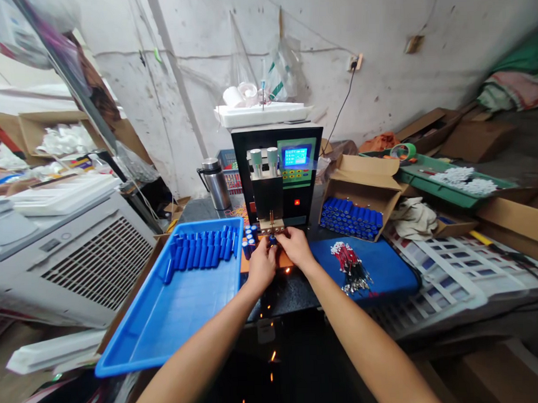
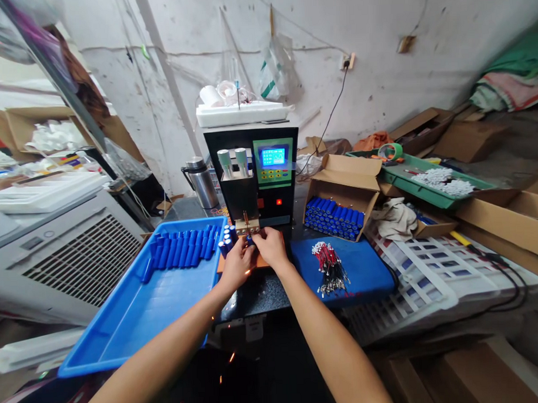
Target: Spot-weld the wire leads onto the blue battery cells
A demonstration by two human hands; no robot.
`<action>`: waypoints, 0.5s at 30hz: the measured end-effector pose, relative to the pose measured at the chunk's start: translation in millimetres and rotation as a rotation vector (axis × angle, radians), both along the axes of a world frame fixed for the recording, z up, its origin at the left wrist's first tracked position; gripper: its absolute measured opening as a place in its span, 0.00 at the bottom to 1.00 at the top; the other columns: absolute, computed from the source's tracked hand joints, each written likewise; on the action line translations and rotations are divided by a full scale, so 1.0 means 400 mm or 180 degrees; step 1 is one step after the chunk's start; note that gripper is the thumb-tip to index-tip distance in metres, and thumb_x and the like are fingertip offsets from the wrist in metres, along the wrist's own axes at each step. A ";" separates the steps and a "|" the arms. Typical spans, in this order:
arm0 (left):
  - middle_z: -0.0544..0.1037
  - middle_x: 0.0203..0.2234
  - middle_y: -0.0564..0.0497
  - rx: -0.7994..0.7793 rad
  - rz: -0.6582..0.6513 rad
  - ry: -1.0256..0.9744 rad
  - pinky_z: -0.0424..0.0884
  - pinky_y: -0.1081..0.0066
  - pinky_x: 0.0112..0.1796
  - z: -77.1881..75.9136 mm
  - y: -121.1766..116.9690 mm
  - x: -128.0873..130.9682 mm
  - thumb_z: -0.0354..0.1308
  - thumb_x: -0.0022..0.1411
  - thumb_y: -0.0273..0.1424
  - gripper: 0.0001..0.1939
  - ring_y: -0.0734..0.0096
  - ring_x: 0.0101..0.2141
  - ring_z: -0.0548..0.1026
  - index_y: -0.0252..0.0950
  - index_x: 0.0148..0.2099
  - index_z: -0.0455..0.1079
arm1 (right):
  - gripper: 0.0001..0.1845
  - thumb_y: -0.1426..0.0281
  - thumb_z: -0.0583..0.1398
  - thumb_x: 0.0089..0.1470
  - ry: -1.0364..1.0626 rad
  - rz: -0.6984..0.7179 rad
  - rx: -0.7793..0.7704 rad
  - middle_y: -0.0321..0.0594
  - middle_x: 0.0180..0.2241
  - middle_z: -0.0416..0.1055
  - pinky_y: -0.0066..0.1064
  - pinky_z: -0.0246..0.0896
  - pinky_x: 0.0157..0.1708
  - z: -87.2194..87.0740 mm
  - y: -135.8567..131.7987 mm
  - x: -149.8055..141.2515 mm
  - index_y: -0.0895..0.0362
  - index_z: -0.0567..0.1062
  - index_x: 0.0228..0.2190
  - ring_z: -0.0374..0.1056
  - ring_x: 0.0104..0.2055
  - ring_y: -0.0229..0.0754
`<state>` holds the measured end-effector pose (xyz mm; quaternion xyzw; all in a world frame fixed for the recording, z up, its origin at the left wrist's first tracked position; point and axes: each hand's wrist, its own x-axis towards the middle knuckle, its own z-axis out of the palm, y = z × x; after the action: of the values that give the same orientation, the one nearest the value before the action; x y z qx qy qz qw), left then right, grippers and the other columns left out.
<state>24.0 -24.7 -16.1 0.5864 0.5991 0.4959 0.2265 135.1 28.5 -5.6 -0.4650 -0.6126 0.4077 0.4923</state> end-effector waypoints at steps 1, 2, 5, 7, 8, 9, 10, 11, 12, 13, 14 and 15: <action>0.80 0.35 0.48 -0.0012 -0.0018 -0.0016 0.72 0.66 0.40 -0.001 0.002 0.000 0.52 0.62 0.30 0.12 0.67 0.35 0.77 0.37 0.48 0.70 | 0.12 0.62 0.59 0.47 0.0022 0.0015 0.0010 0.37 0.23 0.73 0.28 0.59 0.26 -0.003 0.000 0.001 0.57 0.74 0.22 0.67 0.27 0.41; 0.80 0.35 0.48 -0.0030 -0.0039 -0.0033 0.72 0.66 0.41 -0.001 0.004 0.000 0.52 0.62 0.30 0.13 0.66 0.35 0.77 0.37 0.48 0.70 | 0.12 0.61 0.59 0.47 0.0066 0.0042 0.0012 0.38 0.23 0.73 0.28 0.59 0.26 -0.005 -0.001 0.002 0.57 0.74 0.22 0.67 0.27 0.41; 0.80 0.36 0.47 -0.0065 -0.0062 -0.0071 0.72 0.66 0.41 0.005 0.005 0.002 0.53 0.62 0.30 0.13 0.65 0.37 0.77 0.37 0.49 0.70 | 0.15 0.58 0.59 0.48 0.0359 0.0193 -0.0136 0.38 0.24 0.73 0.29 0.62 0.26 -0.010 -0.009 0.006 0.57 0.73 0.23 0.68 0.27 0.41; 0.80 0.37 0.47 -0.0075 -0.0059 -0.0077 0.72 0.66 0.42 0.014 0.003 0.003 0.53 0.61 0.30 0.12 0.66 0.37 0.77 0.37 0.47 0.70 | 0.15 0.58 0.60 0.47 0.0609 0.0332 -0.0283 0.39 0.25 0.74 0.30 0.65 0.27 -0.011 -0.018 0.009 0.58 0.74 0.24 0.69 0.27 0.41; 0.80 0.37 0.47 -0.0082 -0.0065 -0.0076 0.73 0.66 0.42 0.019 0.001 0.003 0.53 0.61 0.30 0.12 0.66 0.37 0.78 0.37 0.47 0.70 | 0.14 0.58 0.60 0.46 0.0695 0.0382 -0.0327 0.39 0.25 0.74 0.31 0.65 0.27 -0.011 -0.023 0.010 0.58 0.74 0.25 0.69 0.27 0.41; 0.80 0.37 0.47 -0.0094 -0.0076 -0.0078 0.73 0.66 0.41 0.024 -0.001 0.004 0.53 0.61 0.31 0.11 0.66 0.37 0.78 0.37 0.46 0.70 | 0.13 0.59 0.60 0.46 0.0738 0.0407 -0.0331 0.39 0.26 0.74 0.31 0.66 0.27 -0.011 -0.028 0.012 0.58 0.74 0.25 0.69 0.27 0.41; 0.80 0.36 0.47 -0.0109 -0.0083 -0.0091 0.73 0.66 0.41 0.028 -0.004 0.004 0.53 0.61 0.31 0.11 0.66 0.36 0.78 0.37 0.46 0.70 | 0.12 0.61 0.60 0.45 0.0735 0.0407 -0.0296 0.39 0.26 0.74 0.31 0.66 0.28 -0.010 -0.033 0.013 0.58 0.74 0.25 0.69 0.27 0.41; 0.80 0.35 0.47 -0.0127 -0.0089 -0.0117 0.74 0.66 0.40 0.032 -0.006 0.004 0.53 0.61 0.31 0.11 0.67 0.35 0.78 0.36 0.45 0.70 | 0.11 0.62 0.60 0.45 0.0691 0.0397 -0.0236 0.39 0.26 0.75 0.31 0.66 0.28 -0.010 -0.038 0.015 0.58 0.74 0.25 0.70 0.27 0.41; 0.80 0.34 0.48 -0.0146 -0.0094 -0.0158 0.74 0.66 0.38 0.036 -0.008 0.004 0.53 0.61 0.31 0.11 0.67 0.34 0.78 0.36 0.45 0.70 | 0.10 0.63 0.60 0.45 0.0630 0.0380 -0.0167 0.39 0.26 0.75 0.31 0.66 0.29 -0.010 -0.043 0.017 0.58 0.74 0.26 0.70 0.28 0.41; 0.80 0.33 0.48 -0.0170 -0.0101 -0.0212 0.74 0.67 0.37 0.038 -0.010 0.004 0.53 0.60 0.32 0.11 0.68 0.32 0.77 0.36 0.45 0.70 | 0.09 0.64 0.60 0.45 0.0568 0.0357 -0.0100 0.40 0.26 0.75 0.32 0.67 0.31 -0.010 -0.049 0.018 0.58 0.75 0.26 0.71 0.29 0.41; 0.80 0.32 0.49 -0.0205 -0.0120 -0.0275 0.74 0.67 0.35 0.041 -0.013 0.004 0.53 0.60 0.32 0.11 0.68 0.30 0.77 0.36 0.44 0.70 | 0.09 0.65 0.60 0.45 0.0517 0.0333 -0.0048 0.41 0.27 0.76 0.32 0.67 0.33 -0.009 -0.055 0.021 0.58 0.75 0.27 0.71 0.30 0.42; 0.79 0.32 0.49 -0.0250 -0.0145 -0.0337 0.74 0.67 0.33 0.044 -0.015 0.004 0.53 0.60 0.33 0.11 0.69 0.28 0.76 0.35 0.44 0.69 | 0.08 0.66 0.60 0.45 0.0487 0.0305 -0.0011 0.41 0.28 0.76 0.33 0.67 0.34 -0.009 -0.063 0.024 0.58 0.75 0.27 0.72 0.31 0.43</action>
<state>25.7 -30.7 1.3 0.5635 0.5918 0.4971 0.2919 144.8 3.4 -9.3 -0.4035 -0.5941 0.4661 0.5168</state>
